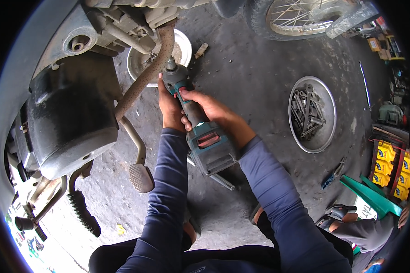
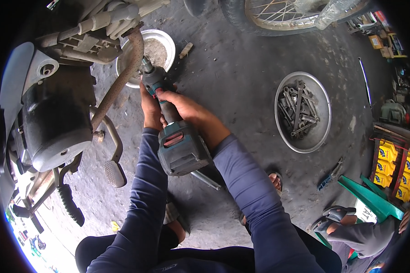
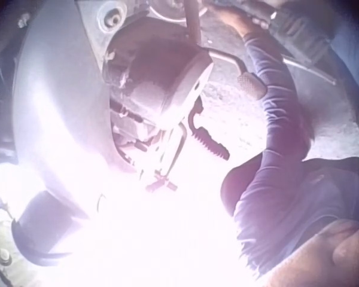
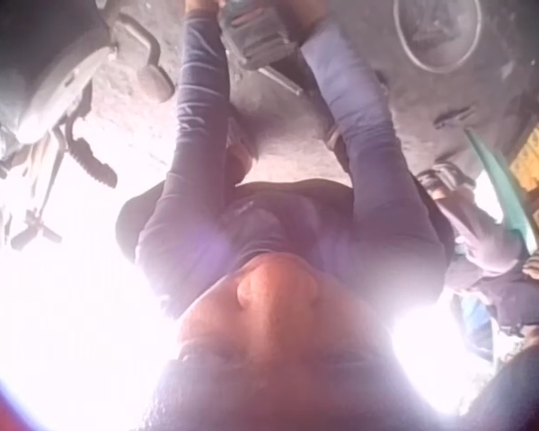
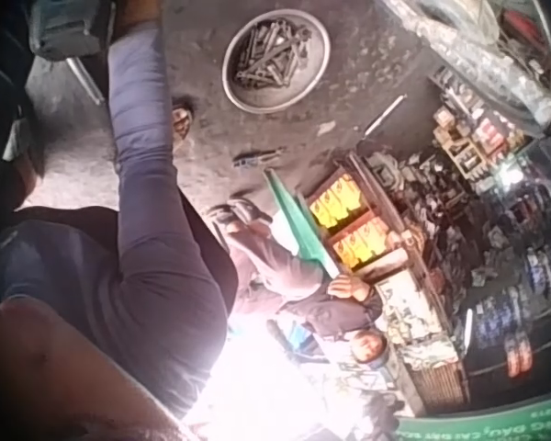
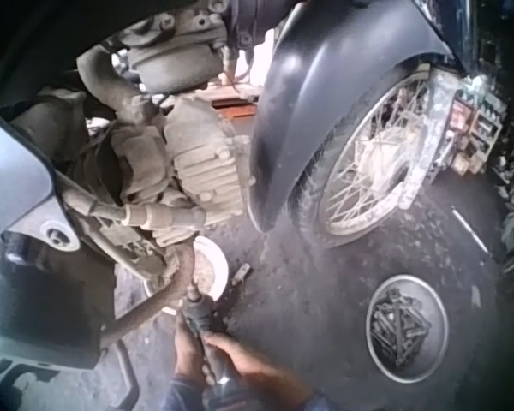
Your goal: Repairing or disassembling components of a motorcycle exhaust and engine area using hand and power tools.
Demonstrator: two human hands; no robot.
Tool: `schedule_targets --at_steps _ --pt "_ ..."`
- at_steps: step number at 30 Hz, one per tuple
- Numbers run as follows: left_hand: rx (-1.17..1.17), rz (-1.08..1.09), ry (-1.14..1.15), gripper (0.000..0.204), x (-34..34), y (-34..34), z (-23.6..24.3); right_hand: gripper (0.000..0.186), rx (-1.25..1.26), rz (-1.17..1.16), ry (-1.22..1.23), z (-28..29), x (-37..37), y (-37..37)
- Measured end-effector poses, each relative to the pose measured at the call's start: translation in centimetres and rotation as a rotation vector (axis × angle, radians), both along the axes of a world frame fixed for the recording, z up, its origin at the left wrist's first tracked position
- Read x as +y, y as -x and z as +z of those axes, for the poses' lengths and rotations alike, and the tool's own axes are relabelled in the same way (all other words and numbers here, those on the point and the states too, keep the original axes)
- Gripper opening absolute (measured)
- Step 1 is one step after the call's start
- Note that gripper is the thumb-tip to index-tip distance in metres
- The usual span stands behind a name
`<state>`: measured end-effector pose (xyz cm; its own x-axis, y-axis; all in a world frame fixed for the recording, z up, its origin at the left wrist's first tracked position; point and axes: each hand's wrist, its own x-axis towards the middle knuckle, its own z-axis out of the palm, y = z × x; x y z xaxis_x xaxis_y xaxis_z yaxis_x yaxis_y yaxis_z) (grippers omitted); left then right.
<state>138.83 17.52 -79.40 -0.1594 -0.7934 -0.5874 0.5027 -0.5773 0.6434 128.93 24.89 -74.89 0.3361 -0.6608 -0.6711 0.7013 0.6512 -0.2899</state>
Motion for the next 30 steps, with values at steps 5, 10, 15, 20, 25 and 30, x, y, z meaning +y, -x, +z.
schedule_targets --at_steps 5,10,15,20,25,30 --pt "0.091 -0.056 0.047 0.061 -0.5 -0.8 -1.2 0.033 0.019 0.005 0.058 -0.9 -0.1 -0.3" --pt "0.056 -0.031 0.026 0.06 -0.4 -0.8 -1.7 0.037 -0.043 -0.028 0.012 0.0 0.1 -0.4" --pt "0.092 -0.066 0.078 0.059 -0.7 -0.8 -1.5 0.04 -0.05 -0.008 0.001 -0.6 0.0 -0.3" --pt "0.079 -0.057 0.063 0.06 -0.4 -0.7 -1.5 0.039 -0.004 0.047 0.052 -1.2 0.1 0.0" --pt "0.021 0.0 0.05 0.06 -0.6 -0.8 -1.7 0.041 0.016 -0.02 -0.009 0.6 -0.1 -0.6" --pt "0.058 -0.055 0.054 0.06 0.2 0.0 0.1 0.04 0.018 0.052 0.068 -1.6 -0.1 0.2"
